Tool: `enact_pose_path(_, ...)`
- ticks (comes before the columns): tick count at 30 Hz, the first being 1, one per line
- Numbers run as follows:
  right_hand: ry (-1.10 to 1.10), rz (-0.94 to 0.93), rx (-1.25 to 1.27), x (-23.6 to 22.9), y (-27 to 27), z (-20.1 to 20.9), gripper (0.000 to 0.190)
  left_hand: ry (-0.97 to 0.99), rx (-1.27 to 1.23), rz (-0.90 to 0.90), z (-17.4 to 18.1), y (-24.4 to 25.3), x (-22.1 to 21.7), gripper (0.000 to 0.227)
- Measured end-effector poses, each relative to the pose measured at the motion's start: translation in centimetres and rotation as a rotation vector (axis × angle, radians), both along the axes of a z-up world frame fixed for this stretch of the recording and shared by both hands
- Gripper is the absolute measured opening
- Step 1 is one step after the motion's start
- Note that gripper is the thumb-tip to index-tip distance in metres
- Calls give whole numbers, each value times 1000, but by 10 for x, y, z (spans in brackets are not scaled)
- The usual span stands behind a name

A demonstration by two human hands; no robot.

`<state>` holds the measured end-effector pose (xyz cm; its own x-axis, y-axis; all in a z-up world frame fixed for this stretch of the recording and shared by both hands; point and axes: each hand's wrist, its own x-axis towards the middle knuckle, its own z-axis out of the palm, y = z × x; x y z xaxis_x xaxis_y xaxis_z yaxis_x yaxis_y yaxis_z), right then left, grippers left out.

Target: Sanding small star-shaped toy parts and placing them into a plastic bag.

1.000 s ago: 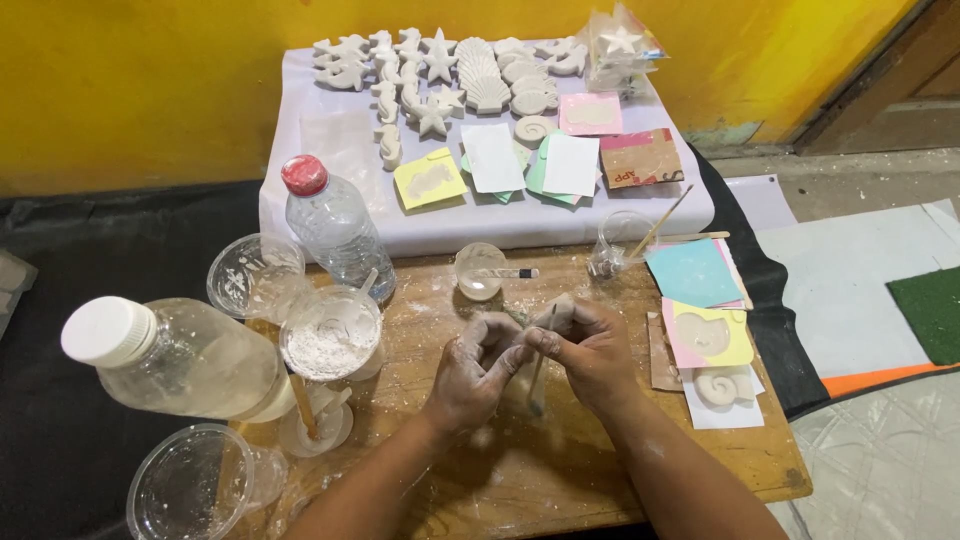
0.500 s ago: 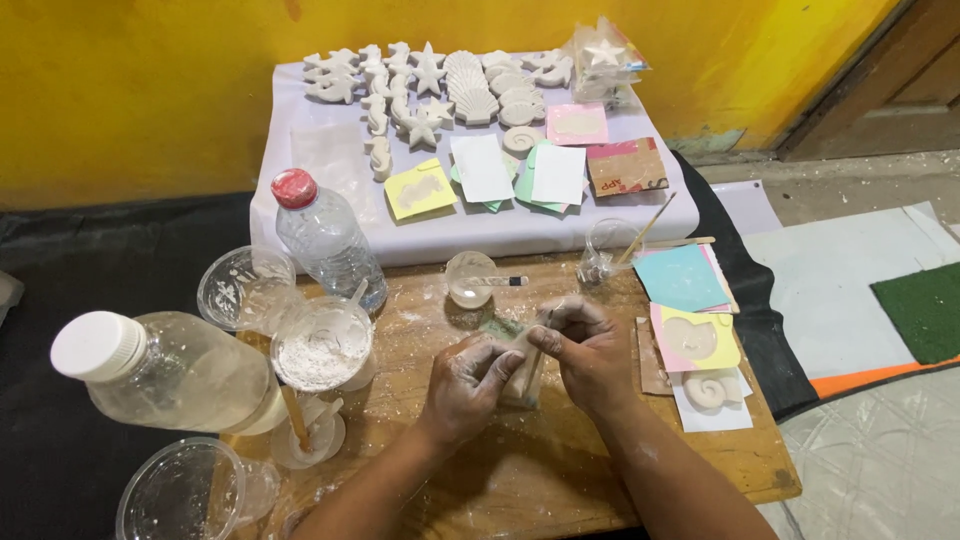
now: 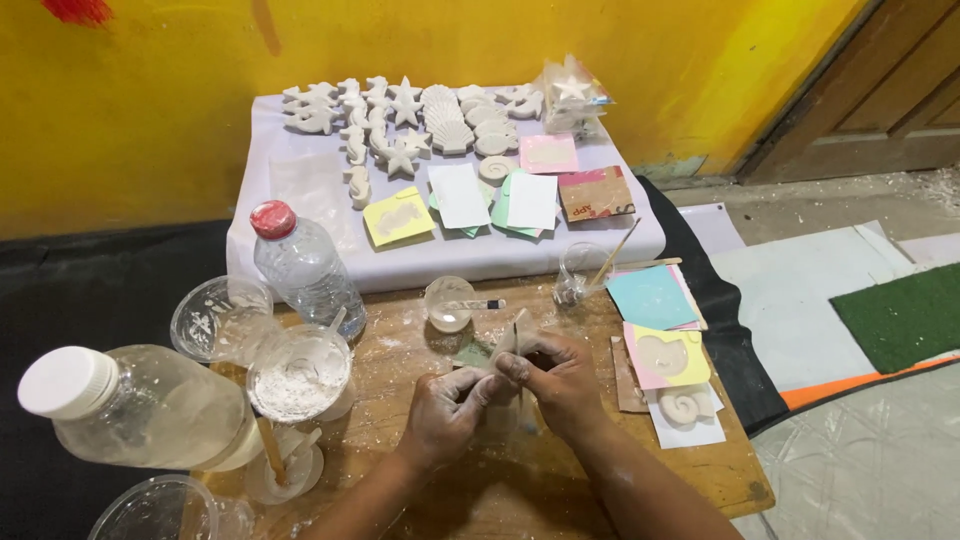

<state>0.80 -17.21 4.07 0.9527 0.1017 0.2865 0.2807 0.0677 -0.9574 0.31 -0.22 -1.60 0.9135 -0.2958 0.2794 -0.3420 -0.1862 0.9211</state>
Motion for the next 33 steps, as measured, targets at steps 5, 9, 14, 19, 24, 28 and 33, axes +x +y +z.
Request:
enact_pose_path(5, 103, -13, -56, 2, -2, -5, 16, 47, -153, -7, 12, 0, -5, 30)
enact_pose_path(9, 501, 165, -158, 0, 2, 11, 23, -81, -216, 179, 12, 2, -2, 36)
enact_pose_path(14, 429, 189, -236, -7, 11, 22, 23, 94, -333, 261, 24, 4, -9, 35)
enact_pose_path(19, 649, 296, -314, -12, 13, 34, 20, -28, -402, 365, 21, 3, -14, 37)
enact_pose_path(24, 470, 403, -148, -18, 19, 15, 42, -99, -442, 369, 33, 3, -12, 44)
enact_pose_path(28, 440, 343, -98, -16, 20, 14, 38, -85, -485, 259, 42, 7, -13, 31)
enact_pose_path(33, 275, 208, -11, -16, 21, -9, 21, -278, -344, 202, 37, 12, -7, 36)
